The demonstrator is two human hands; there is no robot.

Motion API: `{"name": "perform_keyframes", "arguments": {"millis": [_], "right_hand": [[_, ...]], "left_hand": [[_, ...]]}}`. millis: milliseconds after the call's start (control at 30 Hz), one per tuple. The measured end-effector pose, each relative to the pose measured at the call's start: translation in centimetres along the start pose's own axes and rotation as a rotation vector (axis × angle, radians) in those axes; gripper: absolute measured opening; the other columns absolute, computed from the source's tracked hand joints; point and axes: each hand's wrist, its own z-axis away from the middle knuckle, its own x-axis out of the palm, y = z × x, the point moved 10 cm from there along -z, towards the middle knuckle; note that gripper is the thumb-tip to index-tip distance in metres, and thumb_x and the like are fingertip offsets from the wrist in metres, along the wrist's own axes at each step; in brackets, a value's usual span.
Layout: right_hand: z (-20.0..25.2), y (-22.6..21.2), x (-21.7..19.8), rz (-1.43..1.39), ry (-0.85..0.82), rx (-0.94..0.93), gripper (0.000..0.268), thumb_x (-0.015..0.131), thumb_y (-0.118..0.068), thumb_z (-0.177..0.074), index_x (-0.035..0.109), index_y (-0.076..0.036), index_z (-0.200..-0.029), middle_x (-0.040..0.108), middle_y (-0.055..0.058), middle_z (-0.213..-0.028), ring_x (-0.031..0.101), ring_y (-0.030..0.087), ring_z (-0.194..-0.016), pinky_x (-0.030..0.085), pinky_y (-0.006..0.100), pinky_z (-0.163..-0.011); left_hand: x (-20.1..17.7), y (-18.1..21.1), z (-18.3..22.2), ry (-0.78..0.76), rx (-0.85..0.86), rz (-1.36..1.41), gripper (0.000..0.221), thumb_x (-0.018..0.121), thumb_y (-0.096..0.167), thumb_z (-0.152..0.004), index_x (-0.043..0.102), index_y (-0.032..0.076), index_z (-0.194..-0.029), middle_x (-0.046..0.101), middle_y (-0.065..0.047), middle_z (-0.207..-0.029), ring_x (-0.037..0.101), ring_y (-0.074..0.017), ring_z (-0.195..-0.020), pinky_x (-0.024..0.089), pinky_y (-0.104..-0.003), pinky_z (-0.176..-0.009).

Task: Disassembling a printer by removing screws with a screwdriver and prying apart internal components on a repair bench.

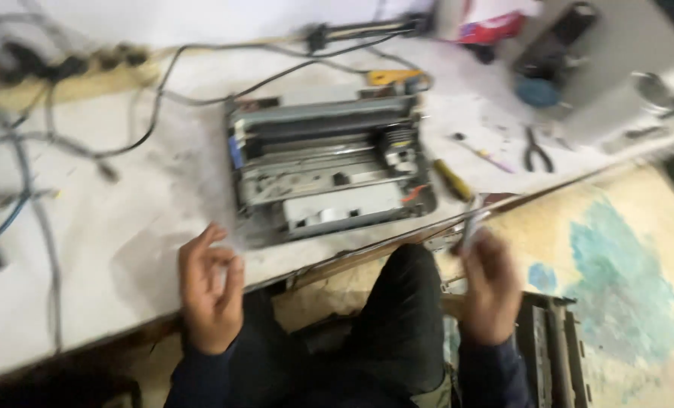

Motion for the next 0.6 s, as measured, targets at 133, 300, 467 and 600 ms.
{"name": "perform_keyframes", "arguments": {"millis": [133, 300, 467, 600], "right_hand": [[-8.4, 4.3, -8.1, 0.351, 0.378, -0.011, 0.020, 0.072, -0.018, -0.098, 0.072, -0.007, -0.115, 0.072, 0.008, -0.100, 0.063, 0.017, -0.086, 0.051, 0.033, -0.079], [-16.9, 7.9, -3.6, 0.517, 0.136, -0.032, 0.025, 0.072, -0.017, -0.090, 0.077, -0.014, -0.115, 0.078, 0.004, -0.101, 0.073, 0.016, -0.088, 0.057, 0.034, -0.082], [-21.7, 10.2, 2.3, 0.763, 0.016, -0.021, 0.035, 0.058, -0.022, -0.085, 0.080, -0.020, -0.112, 0.078, 0.008, -0.107, 0.071, 0.034, -0.093, 0.056, 0.049, -0.078], [-19.9, 9.2, 3.1, 0.610, -0.058, -0.016, 0.031, 0.067, -0.016, -0.093, 0.072, -0.011, -0.123, 0.077, 0.009, -0.111, 0.073, 0.023, -0.091, 0.060, 0.039, -0.081]], "left_hand": [[0.1, 0.4, -0.1, -0.008, -0.007, -0.126, 0.046, 0.056, 0.013, -0.105, 0.046, 0.002, -0.149, 0.053, -0.020, -0.135, 0.064, -0.0238, -0.092, 0.055, -0.038, -0.086], [0.3, 0.1, 0.1, -0.022, -0.014, -0.141, 0.047, 0.054, 0.011, -0.106, 0.045, 0.001, -0.151, 0.052, -0.021, -0.135, 0.063, -0.0262, -0.092, 0.055, -0.041, -0.086], [0.3, 0.0, 0.1, 0.002, 0.049, -0.194, 0.043, 0.059, 0.005, -0.103, 0.050, -0.008, -0.143, 0.054, -0.025, -0.134, 0.065, -0.0258, -0.082, 0.049, -0.031, -0.068], [1.2, 0.9, -0.4, -0.016, -0.029, -0.254, 0.047, 0.056, 0.004, -0.104, 0.048, -0.011, -0.149, 0.052, -0.029, -0.137, 0.064, -0.0315, -0.088, 0.054, -0.042, -0.079]]}}
